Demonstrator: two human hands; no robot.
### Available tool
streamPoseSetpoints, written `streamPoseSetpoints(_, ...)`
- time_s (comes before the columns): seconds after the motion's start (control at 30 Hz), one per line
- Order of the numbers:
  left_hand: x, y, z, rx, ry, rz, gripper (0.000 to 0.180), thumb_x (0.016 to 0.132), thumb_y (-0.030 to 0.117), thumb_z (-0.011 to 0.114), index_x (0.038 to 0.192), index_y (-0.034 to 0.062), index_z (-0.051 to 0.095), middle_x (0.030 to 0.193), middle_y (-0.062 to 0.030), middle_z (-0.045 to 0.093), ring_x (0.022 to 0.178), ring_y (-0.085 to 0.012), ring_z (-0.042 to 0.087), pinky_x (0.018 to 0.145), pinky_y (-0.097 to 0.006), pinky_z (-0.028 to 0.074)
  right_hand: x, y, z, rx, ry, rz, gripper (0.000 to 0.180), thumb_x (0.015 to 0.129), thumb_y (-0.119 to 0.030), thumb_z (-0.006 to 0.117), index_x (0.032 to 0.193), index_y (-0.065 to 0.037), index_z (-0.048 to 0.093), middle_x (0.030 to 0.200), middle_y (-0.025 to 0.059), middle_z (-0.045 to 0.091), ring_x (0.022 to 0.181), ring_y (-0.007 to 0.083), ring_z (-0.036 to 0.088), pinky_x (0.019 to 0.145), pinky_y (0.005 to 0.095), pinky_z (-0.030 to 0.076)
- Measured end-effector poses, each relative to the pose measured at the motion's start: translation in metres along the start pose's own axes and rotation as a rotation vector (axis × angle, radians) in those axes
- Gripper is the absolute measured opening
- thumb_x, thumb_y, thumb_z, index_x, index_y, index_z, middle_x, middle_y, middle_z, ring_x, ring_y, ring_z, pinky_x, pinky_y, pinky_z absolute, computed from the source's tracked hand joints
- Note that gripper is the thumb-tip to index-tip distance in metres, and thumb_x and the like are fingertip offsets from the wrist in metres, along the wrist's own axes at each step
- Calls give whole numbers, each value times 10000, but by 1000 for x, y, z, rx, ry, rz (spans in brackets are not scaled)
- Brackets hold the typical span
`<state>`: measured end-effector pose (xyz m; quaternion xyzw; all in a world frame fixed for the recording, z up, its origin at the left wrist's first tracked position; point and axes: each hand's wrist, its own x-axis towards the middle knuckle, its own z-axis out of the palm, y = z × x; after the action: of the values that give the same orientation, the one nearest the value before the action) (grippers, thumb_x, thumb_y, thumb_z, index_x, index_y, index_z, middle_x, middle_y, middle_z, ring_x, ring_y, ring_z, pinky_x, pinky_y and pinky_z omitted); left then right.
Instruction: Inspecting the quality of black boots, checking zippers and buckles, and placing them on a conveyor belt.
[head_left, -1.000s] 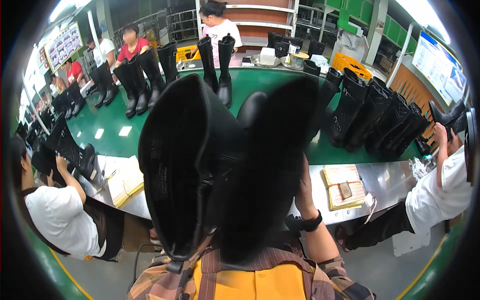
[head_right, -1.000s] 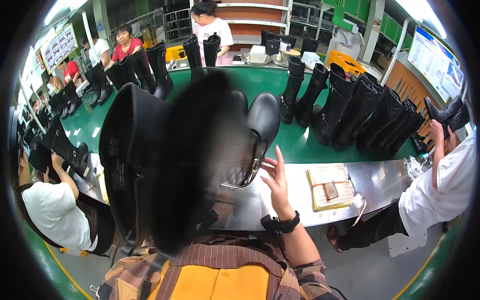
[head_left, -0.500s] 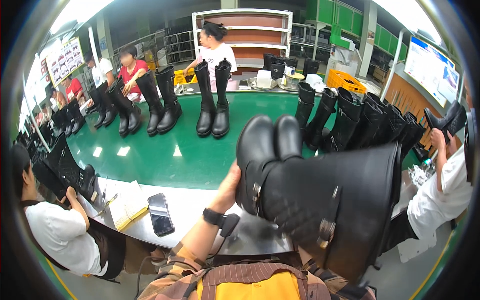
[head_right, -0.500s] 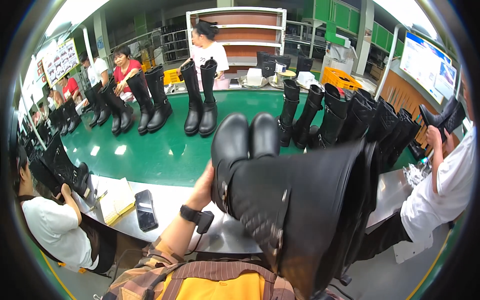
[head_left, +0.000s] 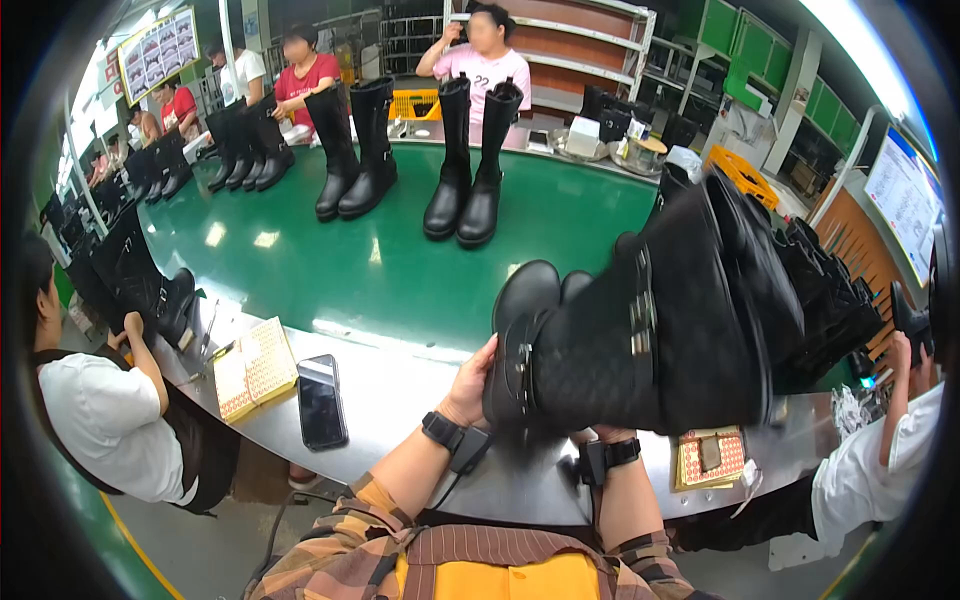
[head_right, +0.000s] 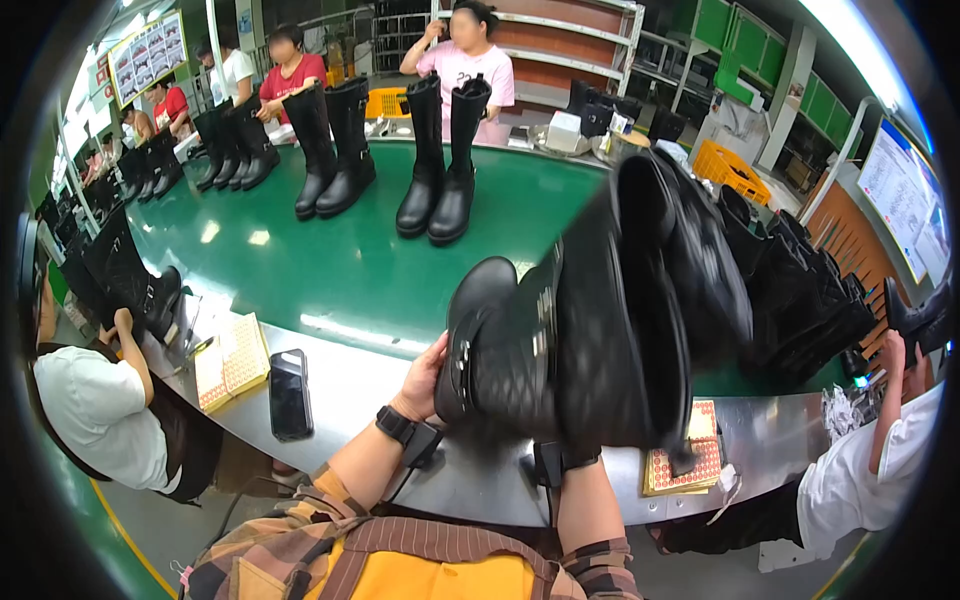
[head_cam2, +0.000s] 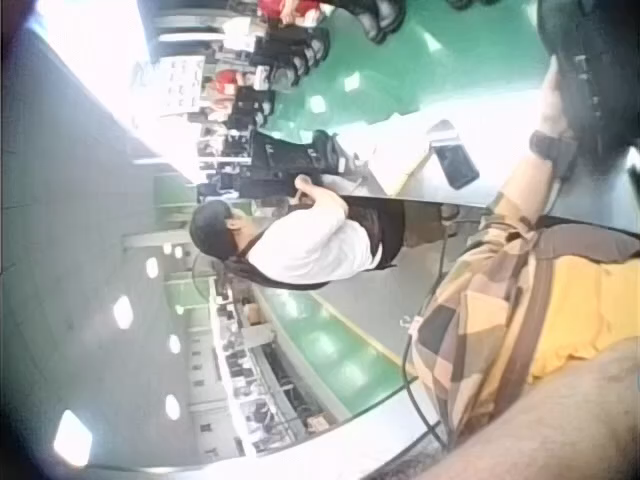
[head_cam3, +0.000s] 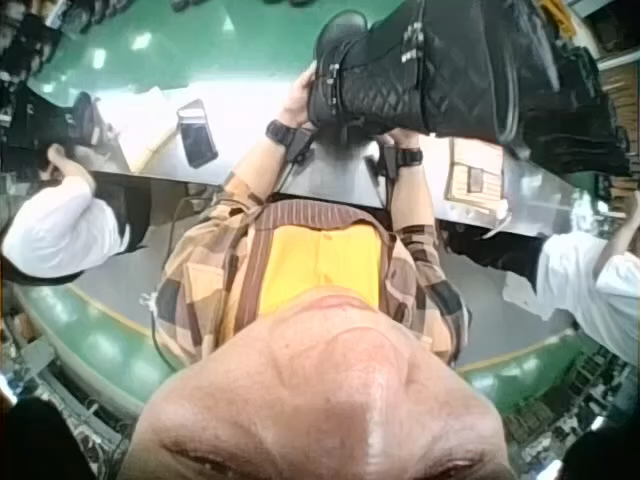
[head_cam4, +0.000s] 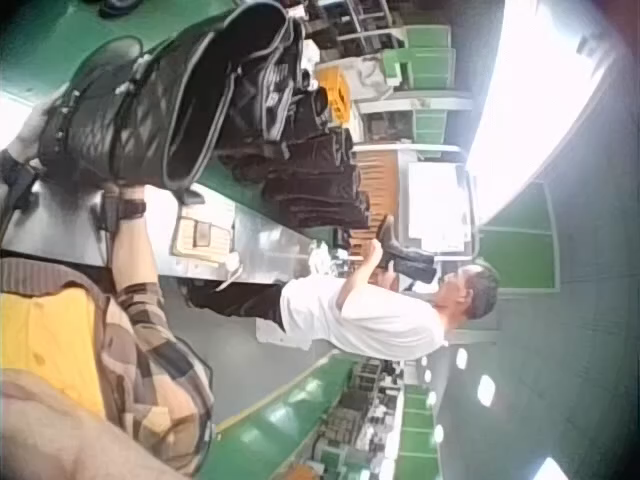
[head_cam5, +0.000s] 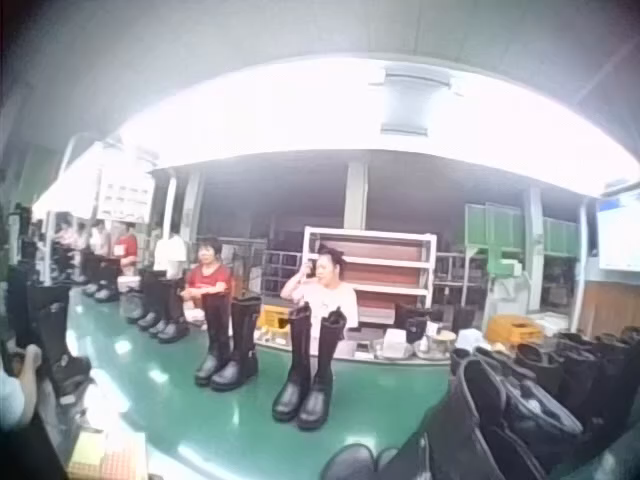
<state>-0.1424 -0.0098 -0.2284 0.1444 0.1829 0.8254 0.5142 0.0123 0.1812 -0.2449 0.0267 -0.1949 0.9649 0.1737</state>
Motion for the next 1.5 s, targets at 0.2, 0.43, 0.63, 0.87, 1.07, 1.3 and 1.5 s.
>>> streamPoseSetpoints(0.2,2,3,-12,-251,-109,-15,566,999,469,405,1361,38,468,1346,-173,532,1233,-307,529,1078,-451,405,-1,-3,16,11,4,79,518,993,-375,468,1394,-50,426,1386,150,501,1265,326,495,1078,513,379)
streamPoseSetpoints(0.43,1,9,-10,-74,44,103,614,974,473,465,1447,98,348,1441,-97,455,1331,-261,429,1128,-445,329,-7,-4,27,-52,132,-42,576,936,-423,575,1399,-113,431,1418,100,480,1299,305,462,1090,468,380)
streamPoseSetpoints(0.63,5,4,-5,-136,130,170,612,963,473,493,1428,96,370,1421,-83,480,1316,-246,447,1115,-415,341,-3,-3,30,-56,267,-81,552,934,-415,586,1371,-103,461,1373,113,524,1249,294,515,1049,458,434)
streamPoseSetpoints(0.87,6,3,-5,-112,193,189,587,934,445,573,1382,97,421,1374,-61,521,1263,-217,493,1061,-380,395,-3,-2,30,-165,391,-99,562,921,-415,610,1346,-77,467,1313,129,562,1208,298,544,1009,448,474)
streamPoseSetpoints(1.07,7,4,-7,-103,209,203,599,922,447,590,1382,105,417,1368,-57,523,1258,-208,495,1061,-372,398,-2,-2,30,-158,366,-138,552,918,-413,618,1331,-73,482,1301,118,574,1195,291,555,990,440,487)
streamPoseSetpoints(1.3,5,-4,-3,-87,197,170,625,940,466,545,1422,104,380,1433,-62,467,1313,-220,442,1107,-396,338,-2,-4,26,-193,400,-95,528,921,-435,606,1310,-87,522,1298,99,586,1200,271,556,978,422,492)
streamPoseSetpoints(1.5,3,-5,2,-139,49,70,649,962,519,451,1455,110,346,1473,-67,424,1360,-223,393,1139,-417,289,-3,-4,24,-140,221,-12,558,942,-464,548,1367,-110,475,1354,85,552,1240,263,528,1048,418,430)
